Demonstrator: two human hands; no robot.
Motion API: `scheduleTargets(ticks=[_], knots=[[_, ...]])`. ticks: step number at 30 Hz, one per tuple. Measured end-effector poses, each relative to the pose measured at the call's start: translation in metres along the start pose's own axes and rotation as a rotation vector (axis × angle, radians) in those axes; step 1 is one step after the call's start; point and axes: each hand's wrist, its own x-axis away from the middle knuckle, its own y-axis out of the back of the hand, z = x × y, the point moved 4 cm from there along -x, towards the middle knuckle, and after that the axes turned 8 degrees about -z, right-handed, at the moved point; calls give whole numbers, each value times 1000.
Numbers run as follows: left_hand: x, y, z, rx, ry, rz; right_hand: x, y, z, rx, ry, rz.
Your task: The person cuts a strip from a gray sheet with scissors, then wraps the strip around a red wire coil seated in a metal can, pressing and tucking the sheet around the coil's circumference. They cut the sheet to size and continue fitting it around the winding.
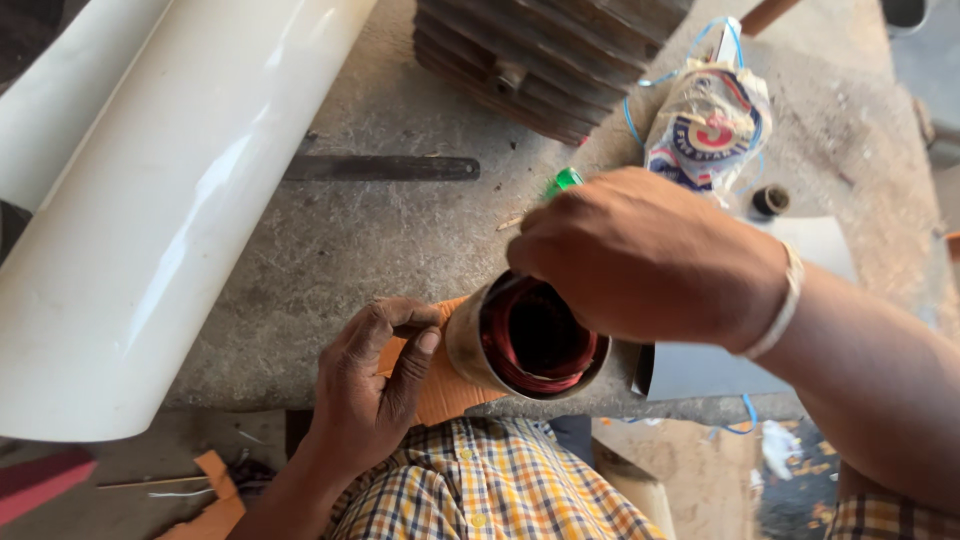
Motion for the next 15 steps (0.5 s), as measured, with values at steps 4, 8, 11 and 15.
scheduleTargets(ticks=[4,8,11,15], knots=[[-1,-11,-12,-10,-28,30,23,-9,-16,-106,13,-110],[-8,-17,-27,-90,-113,-7,45,-13,-22,-190,71,-272],[-14,-24,-35,-132,-151,-28,51,-12,-22,-166,121,-326],[-17,-32,-40,-96,-129,-63,46,-19,-19,-59,133,-339]])
